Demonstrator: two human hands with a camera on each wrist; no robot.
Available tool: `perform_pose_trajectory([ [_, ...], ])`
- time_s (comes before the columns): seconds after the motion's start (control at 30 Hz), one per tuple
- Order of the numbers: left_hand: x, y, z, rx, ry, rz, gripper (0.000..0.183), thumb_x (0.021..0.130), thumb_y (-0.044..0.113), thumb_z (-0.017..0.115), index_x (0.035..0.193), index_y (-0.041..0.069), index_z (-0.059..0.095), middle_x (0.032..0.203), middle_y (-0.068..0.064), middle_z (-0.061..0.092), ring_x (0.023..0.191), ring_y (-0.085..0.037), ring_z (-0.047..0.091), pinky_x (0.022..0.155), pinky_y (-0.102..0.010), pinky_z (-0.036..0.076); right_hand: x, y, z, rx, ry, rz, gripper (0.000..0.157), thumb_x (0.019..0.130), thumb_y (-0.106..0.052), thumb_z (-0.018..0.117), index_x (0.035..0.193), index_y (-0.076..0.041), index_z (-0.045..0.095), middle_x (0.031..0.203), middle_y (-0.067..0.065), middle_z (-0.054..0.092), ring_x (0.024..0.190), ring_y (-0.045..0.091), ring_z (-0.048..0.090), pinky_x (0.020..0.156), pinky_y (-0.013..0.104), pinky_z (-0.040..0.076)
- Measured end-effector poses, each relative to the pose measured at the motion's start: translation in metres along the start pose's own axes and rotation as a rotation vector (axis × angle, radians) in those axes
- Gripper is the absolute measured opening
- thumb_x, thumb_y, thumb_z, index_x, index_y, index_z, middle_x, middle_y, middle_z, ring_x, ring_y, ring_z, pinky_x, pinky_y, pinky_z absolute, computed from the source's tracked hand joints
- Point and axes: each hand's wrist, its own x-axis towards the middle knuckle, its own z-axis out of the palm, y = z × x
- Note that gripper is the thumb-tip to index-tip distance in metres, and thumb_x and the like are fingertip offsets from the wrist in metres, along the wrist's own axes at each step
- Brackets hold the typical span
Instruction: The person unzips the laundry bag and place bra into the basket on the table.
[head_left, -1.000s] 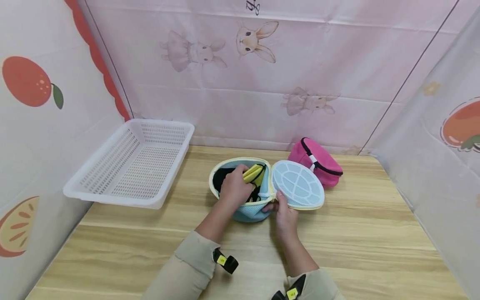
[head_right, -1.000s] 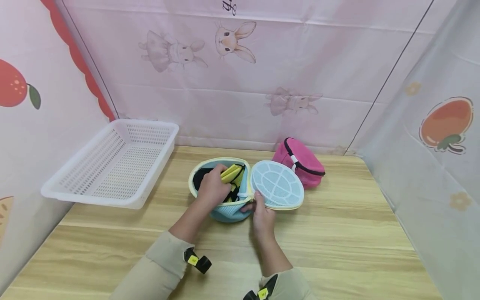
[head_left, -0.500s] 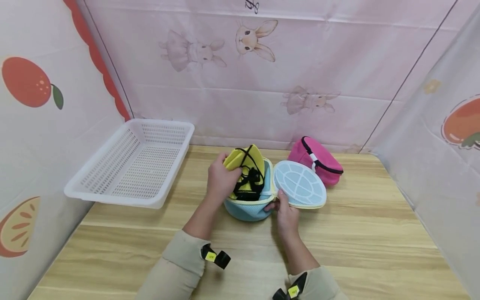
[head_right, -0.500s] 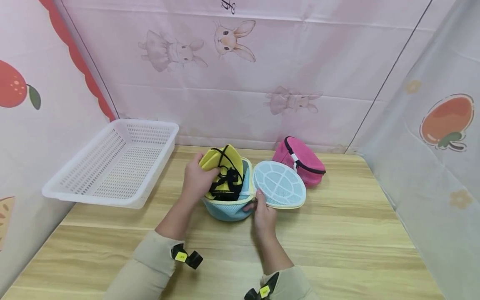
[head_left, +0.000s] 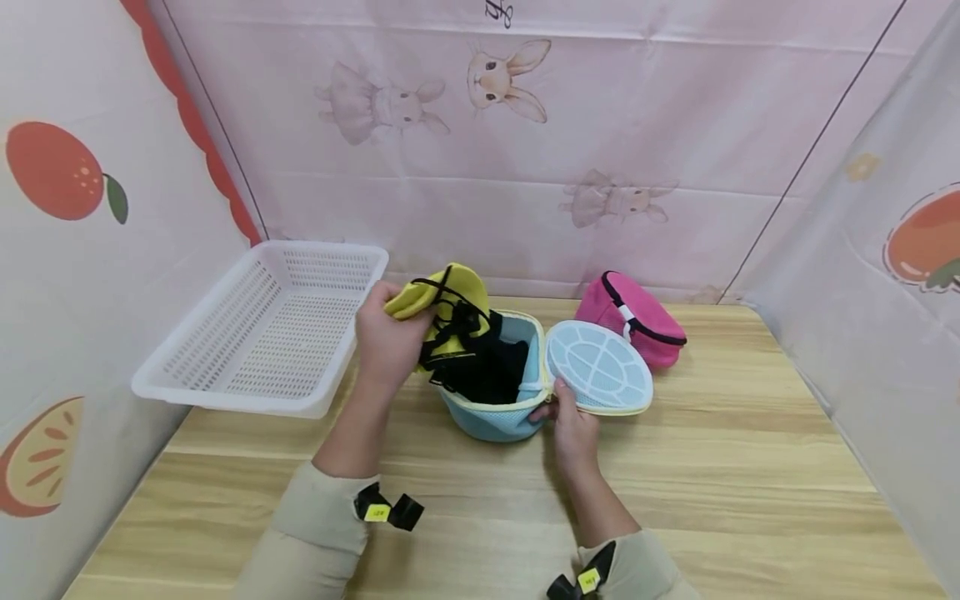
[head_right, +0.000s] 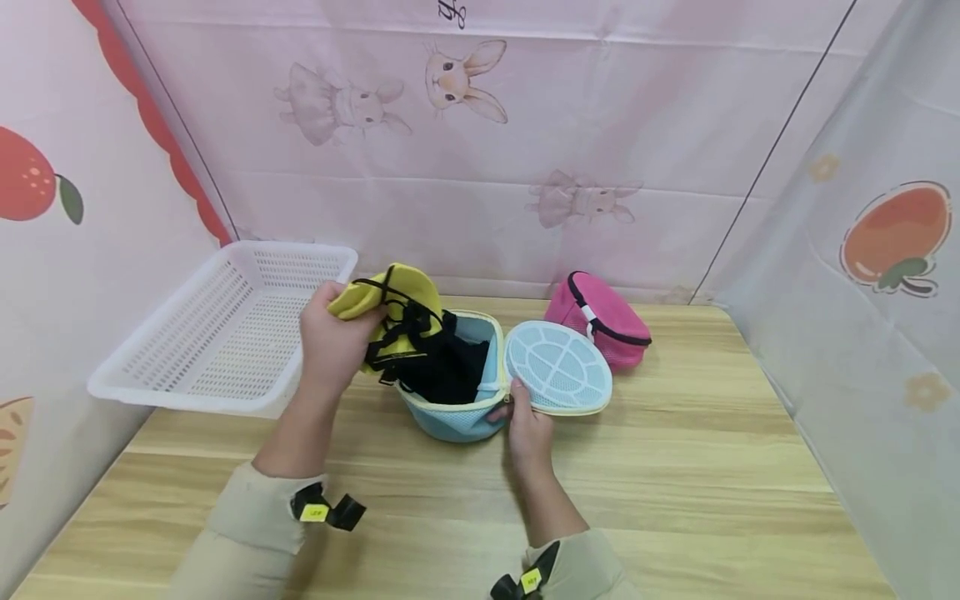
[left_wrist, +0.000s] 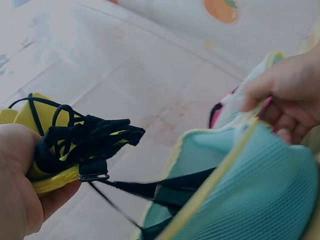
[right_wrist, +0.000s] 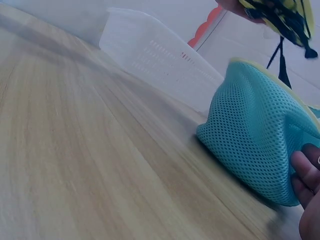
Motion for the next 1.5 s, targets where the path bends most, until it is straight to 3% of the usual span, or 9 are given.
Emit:
perform_pose_trajectory([
  [0.17,0.01,0.0,-0.029,-0.034,0.047,-0.04,0.025,0.072,0.008,0.076,0.081,0.007,0.052,0.081,-0.002,0.055,0.076,-0.014,0.054,0.064,-0.024,0.052,0.001,0.0,0.002,0.009,0.029,0.016,0.029,0.094,-0.031,0.057,0.097,-0.003,0.06,0.059,0.001,0.061,0.052,0.016,0.059,0.06,0.029,0.053],
  [0.33,0.014,-0.001,-0.041,-0.091,0.001,-0.122,0.029,0.071,0.005,0.076,0.086,0.008,0.051,0.085,-0.003,0.052,0.078,-0.016,0.052,0.064,-0.027,0.054,0.002,-0.001,0.001,-0.047,0.057,0.053,0.031,0.092,-0.035,0.059,0.1,-0.005,0.062,0.067,-0.002,0.062,0.059,0.013,0.057,0.06,0.028,0.053],
  [0.47,0.01,-0.001,-0.036,-0.116,-0.066,-0.151,0.033,0.069,0.003,0.077,0.09,0.007,0.052,0.086,-0.004,0.051,0.078,-0.017,0.052,0.064,-0.028,0.054,0.0,-0.002,0.001,-0.04,0.043,0.045,0.032,0.093,-0.032,0.059,0.105,-0.003,0.06,0.07,-0.002,0.063,0.059,0.013,0.057,0.06,0.028,0.054],
  [0.67,-0.001,0.004,-0.016,-0.135,-0.262,-0.165,0.036,0.069,0.003,0.077,0.095,0.006,0.053,0.087,-0.006,0.053,0.078,-0.019,0.053,0.064,-0.032,0.054,0.0,0.001,0.001,-0.033,0.04,0.046,0.03,0.093,-0.029,0.058,0.105,-0.001,0.059,0.068,-0.003,0.064,0.057,0.012,0.057,0.06,0.029,0.054],
  [0.73,-0.003,0.007,-0.013,-0.129,-0.288,-0.165,0.035,0.069,0.004,0.076,0.095,0.007,0.053,0.088,-0.006,0.053,0.079,-0.019,0.053,0.064,-0.032,0.053,0.0,0.002,0.002,-0.032,0.041,0.046,0.03,0.093,-0.03,0.058,0.105,-0.002,0.06,0.069,-0.003,0.064,0.057,0.013,0.057,0.06,0.03,0.054],
  [1.0,0.012,0.003,-0.031,-0.097,-0.142,-0.123,0.034,0.069,0.005,0.077,0.095,0.01,0.055,0.087,-0.004,0.054,0.077,-0.018,0.053,0.063,-0.03,0.053,0.003,0.003,0.001,-0.017,0.027,0.01,0.028,0.093,-0.029,0.058,0.102,-0.002,0.06,0.067,-0.001,0.062,0.056,0.014,0.057,0.057,0.029,0.053],
  [1.2,0.03,0.001,-0.07,-0.035,-0.002,-0.062,0.024,0.074,0.009,0.075,0.096,0.008,0.063,0.081,-0.004,0.056,0.074,-0.018,0.053,0.063,-0.028,0.053,0.003,-0.002,-0.001,-0.038,0.023,0.038,0.028,0.094,-0.032,0.056,0.1,-0.005,0.06,0.066,-0.001,0.062,0.057,0.014,0.057,0.06,0.028,0.054],
  [1.3,0.037,-0.004,-0.09,0.057,0.062,0.005,0.018,0.077,0.01,0.072,0.094,0.006,0.067,0.078,-0.003,0.058,0.071,-0.016,0.051,0.062,-0.025,0.051,0.003,-0.005,-0.002,-0.054,0.044,0.052,0.029,0.093,-0.034,0.057,0.1,-0.007,0.06,0.067,-0.002,0.062,0.057,0.013,0.058,0.061,0.028,0.054],
  [1.5,0.045,-0.025,-0.132,0.368,0.212,0.122,0.024,0.08,0.008,0.063,0.103,0.013,0.071,0.087,-0.001,0.068,0.07,-0.014,0.051,0.062,-0.019,0.042,-0.002,-0.007,0.002,-0.067,0.047,0.066,0.026,0.093,-0.033,0.058,0.101,-0.008,0.061,0.067,-0.002,0.062,0.057,0.013,0.057,0.06,0.029,0.054],
])
